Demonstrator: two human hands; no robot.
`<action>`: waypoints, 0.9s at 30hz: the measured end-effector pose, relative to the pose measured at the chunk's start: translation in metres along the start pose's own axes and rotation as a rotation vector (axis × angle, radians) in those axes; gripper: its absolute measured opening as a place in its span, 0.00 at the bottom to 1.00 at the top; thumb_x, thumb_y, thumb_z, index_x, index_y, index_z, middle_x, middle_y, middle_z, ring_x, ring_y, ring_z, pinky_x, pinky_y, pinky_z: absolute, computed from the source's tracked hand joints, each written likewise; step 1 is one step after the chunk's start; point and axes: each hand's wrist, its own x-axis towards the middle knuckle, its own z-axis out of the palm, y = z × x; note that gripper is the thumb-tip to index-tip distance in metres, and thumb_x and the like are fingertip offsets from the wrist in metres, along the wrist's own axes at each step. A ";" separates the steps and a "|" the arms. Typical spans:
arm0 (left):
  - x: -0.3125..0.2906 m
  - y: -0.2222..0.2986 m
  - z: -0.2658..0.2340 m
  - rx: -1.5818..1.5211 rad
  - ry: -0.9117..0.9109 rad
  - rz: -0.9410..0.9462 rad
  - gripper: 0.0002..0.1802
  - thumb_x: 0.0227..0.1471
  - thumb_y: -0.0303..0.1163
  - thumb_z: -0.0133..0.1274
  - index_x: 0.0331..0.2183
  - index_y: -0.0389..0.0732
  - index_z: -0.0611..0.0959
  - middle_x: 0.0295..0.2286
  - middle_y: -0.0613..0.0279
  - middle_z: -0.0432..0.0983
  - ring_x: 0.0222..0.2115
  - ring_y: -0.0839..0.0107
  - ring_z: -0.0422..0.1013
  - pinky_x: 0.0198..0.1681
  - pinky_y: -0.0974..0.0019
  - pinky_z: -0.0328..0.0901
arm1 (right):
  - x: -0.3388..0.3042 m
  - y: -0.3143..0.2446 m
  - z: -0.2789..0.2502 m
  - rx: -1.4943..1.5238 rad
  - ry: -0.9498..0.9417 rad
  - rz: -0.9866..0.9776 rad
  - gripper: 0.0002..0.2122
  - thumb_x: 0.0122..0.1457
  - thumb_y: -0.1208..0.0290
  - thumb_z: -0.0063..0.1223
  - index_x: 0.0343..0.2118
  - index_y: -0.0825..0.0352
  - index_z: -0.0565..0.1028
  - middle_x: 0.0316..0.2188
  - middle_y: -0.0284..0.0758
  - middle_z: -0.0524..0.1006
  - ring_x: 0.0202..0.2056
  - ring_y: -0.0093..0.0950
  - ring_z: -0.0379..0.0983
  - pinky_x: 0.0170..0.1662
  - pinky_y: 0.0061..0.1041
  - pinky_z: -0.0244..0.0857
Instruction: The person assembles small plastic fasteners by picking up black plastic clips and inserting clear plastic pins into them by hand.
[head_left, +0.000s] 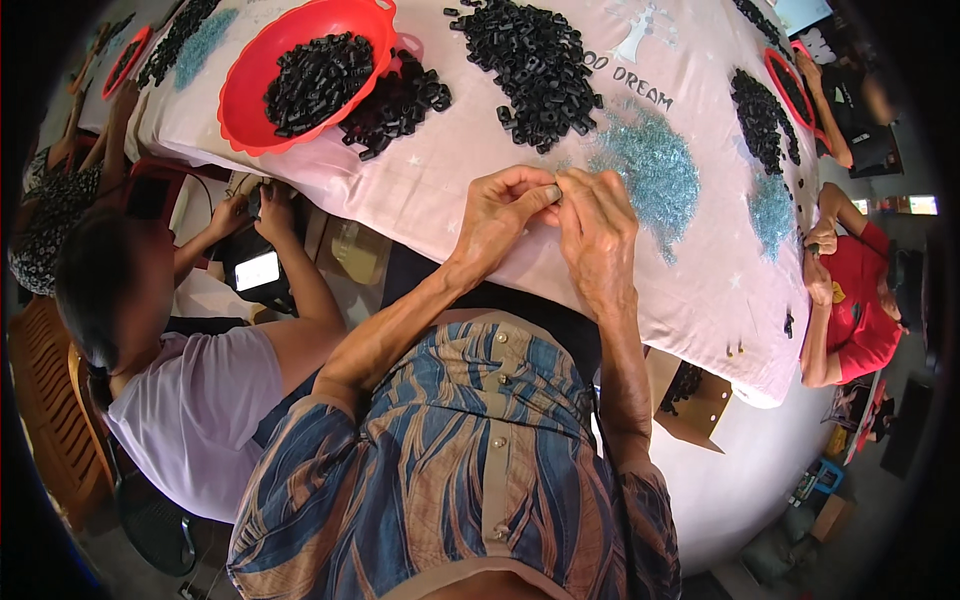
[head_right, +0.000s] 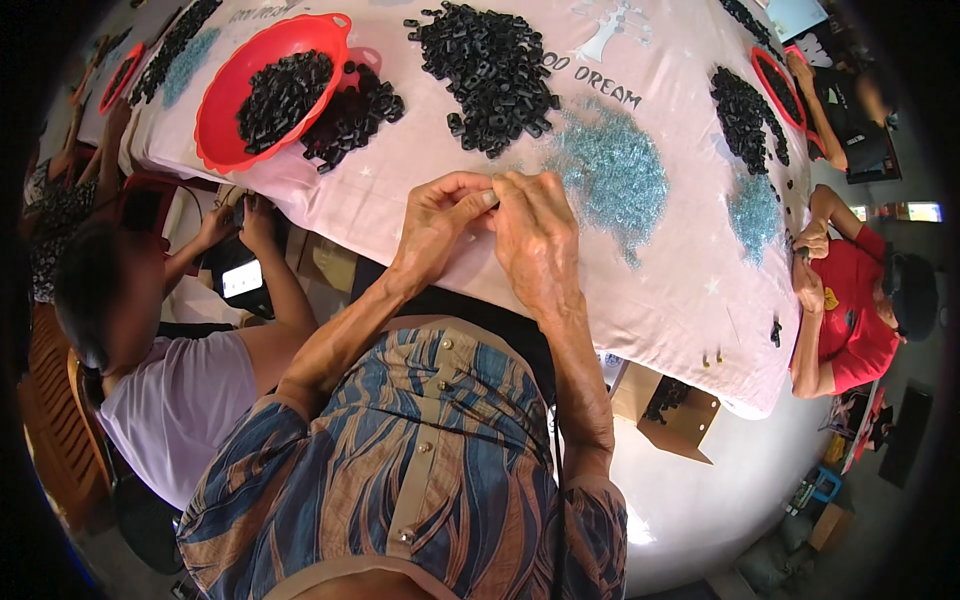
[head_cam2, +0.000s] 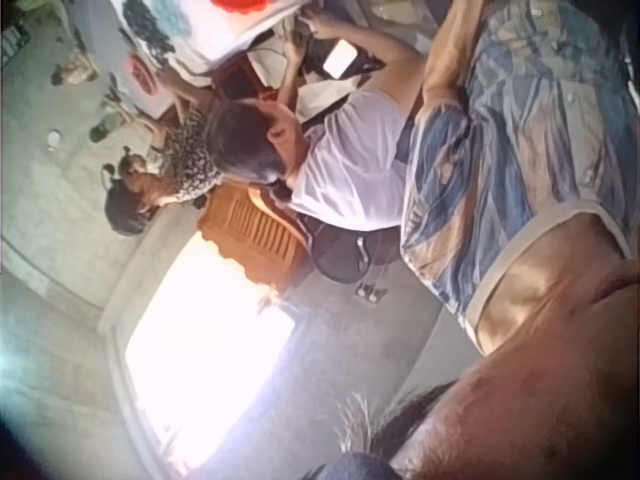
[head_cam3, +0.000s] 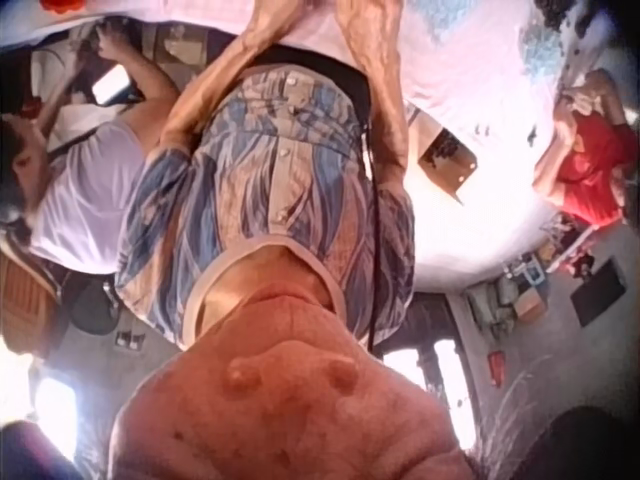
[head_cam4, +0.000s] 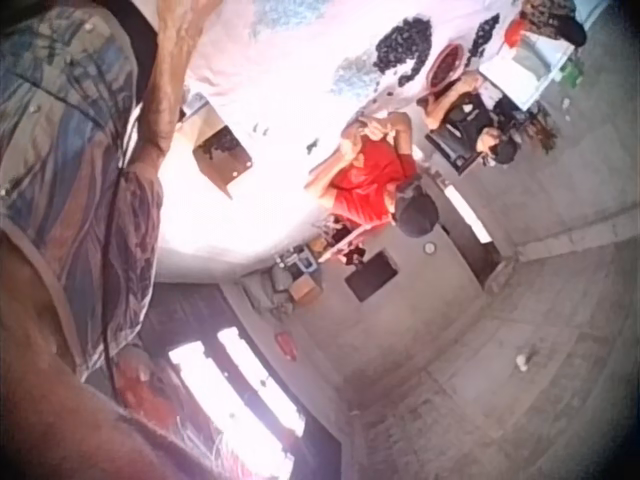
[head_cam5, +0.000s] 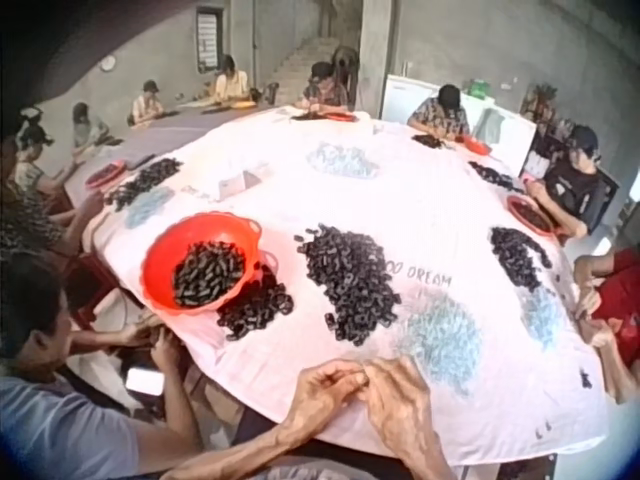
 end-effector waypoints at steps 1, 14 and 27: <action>0.000 0.001 0.001 -0.006 0.001 0.000 0.06 0.56 0.21 0.53 0.35 0.30 0.81 0.27 0.59 0.79 0.26 0.77 0.74 0.32 0.76 0.71 | 0.000 -0.001 -0.001 -0.002 0.002 -0.006 0.17 0.41 0.87 0.58 0.38 0.78 0.76 0.36 0.47 0.78 0.35 0.40 0.73 0.37 0.32 0.71; 0.004 0.004 0.000 0.090 -0.029 -0.045 0.06 0.55 0.24 0.55 0.35 0.33 0.82 0.28 0.58 0.81 0.27 0.77 0.76 0.30 0.77 0.68 | -0.003 0.002 -0.010 -0.034 -0.107 0.045 0.21 0.43 0.81 0.60 0.43 0.77 0.72 0.40 0.46 0.76 0.38 0.40 0.71 0.39 0.35 0.70; 0.008 0.007 -0.009 -0.042 -0.094 -0.152 0.07 0.54 0.25 0.54 0.35 0.32 0.81 0.30 0.58 0.80 0.31 0.74 0.75 0.39 0.71 0.70 | 0.000 0.008 -0.002 -0.232 -0.120 -0.058 0.21 0.44 0.71 0.64 0.41 0.72 0.72 0.30 0.37 0.71 0.33 0.33 0.70 0.34 0.31 0.68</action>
